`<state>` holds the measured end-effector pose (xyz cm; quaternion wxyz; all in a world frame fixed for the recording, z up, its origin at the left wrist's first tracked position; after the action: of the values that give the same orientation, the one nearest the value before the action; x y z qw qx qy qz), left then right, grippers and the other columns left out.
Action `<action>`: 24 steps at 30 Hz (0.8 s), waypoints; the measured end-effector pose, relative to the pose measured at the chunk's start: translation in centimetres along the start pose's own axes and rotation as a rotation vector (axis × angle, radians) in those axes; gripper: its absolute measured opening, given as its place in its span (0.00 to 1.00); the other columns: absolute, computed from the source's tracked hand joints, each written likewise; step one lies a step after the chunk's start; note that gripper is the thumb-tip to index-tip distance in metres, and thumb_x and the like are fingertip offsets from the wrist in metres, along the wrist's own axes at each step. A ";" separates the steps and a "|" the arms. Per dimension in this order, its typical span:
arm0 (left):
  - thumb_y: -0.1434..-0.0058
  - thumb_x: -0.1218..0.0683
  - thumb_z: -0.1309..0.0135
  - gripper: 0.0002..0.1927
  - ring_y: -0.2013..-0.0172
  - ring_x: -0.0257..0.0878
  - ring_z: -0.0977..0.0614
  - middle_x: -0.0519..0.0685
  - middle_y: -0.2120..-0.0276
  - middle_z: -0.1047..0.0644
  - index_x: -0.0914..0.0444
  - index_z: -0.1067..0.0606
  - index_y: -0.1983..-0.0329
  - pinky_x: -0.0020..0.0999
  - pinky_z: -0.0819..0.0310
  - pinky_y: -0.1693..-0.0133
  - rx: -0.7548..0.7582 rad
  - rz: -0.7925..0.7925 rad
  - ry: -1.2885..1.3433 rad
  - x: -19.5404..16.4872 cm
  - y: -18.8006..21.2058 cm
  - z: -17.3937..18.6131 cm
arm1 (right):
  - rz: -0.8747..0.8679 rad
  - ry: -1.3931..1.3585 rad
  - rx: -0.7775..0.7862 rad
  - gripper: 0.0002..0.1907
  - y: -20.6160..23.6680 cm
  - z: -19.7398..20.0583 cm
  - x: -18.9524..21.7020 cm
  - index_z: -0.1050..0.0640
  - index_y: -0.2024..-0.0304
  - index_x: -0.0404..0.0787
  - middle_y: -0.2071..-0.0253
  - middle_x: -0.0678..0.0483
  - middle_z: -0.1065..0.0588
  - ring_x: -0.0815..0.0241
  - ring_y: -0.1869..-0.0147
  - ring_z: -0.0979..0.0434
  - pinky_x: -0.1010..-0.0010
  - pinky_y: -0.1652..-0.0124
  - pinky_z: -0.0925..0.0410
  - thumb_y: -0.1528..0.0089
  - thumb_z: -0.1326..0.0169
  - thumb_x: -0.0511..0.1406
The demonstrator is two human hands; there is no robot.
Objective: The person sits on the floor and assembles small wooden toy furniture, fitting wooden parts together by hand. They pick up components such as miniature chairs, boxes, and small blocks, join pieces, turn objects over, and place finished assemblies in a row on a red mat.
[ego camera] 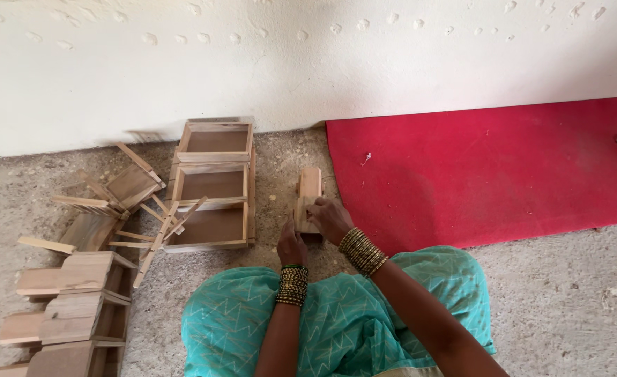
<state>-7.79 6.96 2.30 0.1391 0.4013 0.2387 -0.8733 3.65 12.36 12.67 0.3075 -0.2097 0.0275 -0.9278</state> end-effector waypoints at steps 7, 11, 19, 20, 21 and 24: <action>0.39 0.66 0.48 0.22 0.44 0.58 0.22 0.62 0.43 0.24 0.69 0.27 0.40 0.47 0.26 0.44 -0.043 -0.042 0.037 -0.6 0.0 0.7 | 0.132 0.128 -0.164 0.03 0.5 -1.5 0.5 0.21 0.63 0.39 0.61 0.51 0.23 0.55 0.54 0.21 0.63 0.58 0.24 0.38 0.46 0.31; 0.39 0.65 0.48 0.20 0.44 0.58 0.21 0.62 0.43 0.23 0.68 0.27 0.42 0.46 0.25 0.44 -0.025 -0.030 0.020 -0.7 -0.2 0.5 | 0.068 0.094 -0.155 0.03 -1.8 -2.1 -1.9 0.21 0.66 0.39 0.63 0.51 0.23 0.57 0.58 0.21 0.65 0.61 0.23 0.38 0.46 0.30; 0.36 0.63 0.48 0.20 0.47 0.60 0.21 0.62 0.45 0.23 0.66 0.27 0.40 0.49 0.25 0.46 0.027 0.002 -0.062 0.3 -0.6 -0.3 | 0.020 0.063 0.001 0.08 -1.6 -4.2 -1.0 0.20 0.60 0.42 0.55 0.49 0.24 0.51 0.53 0.21 0.62 0.59 0.23 0.42 0.42 0.32; 0.33 0.61 0.48 0.18 0.47 0.59 0.21 0.61 0.45 0.23 0.65 0.26 0.40 0.49 0.24 0.46 0.070 0.033 -0.121 0.6 -0.8 -0.8 | 0.117 0.049 -0.087 0.07 -0.9 -3.4 0.1 0.20 0.62 0.42 0.56 0.50 0.23 0.50 0.51 0.22 0.60 0.55 0.24 0.44 0.42 0.31; 0.30 0.59 0.48 0.15 0.48 0.58 0.20 0.60 0.46 0.22 0.63 0.25 0.41 0.49 0.24 0.46 0.117 0.062 -0.181 0.9 -0.6 -1.3 | 0.211 0.035 -0.175 0.07 0.2 -2.7 1.1 0.19 0.65 0.42 0.58 0.50 0.23 0.49 0.48 0.22 0.59 0.51 0.26 0.47 0.41 0.30; 0.40 0.55 0.41 0.29 0.46 0.62 0.24 0.63 0.44 0.25 0.64 0.31 0.35 0.51 0.27 0.46 0.063 -0.083 -0.080 -1.0 -0.4 -1.0 | 0.168 0.089 -0.153 0.08 1.5 -2.2 0.9 0.21 0.63 0.41 0.57 0.49 0.25 0.47 0.48 0.23 0.57 0.50 0.27 0.46 0.43 0.31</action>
<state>-6.71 7.85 2.63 0.0996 0.3602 0.2216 -0.9007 2.97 10.51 10.72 0.3655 -0.1879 0.1292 -0.9024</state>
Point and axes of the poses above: each hand's wrist, its own y-axis away from the middle knuckle, its own z-axis out of the back of the hand, x = y × z, the point moved 9 cm from there along -y, towards the middle knuckle
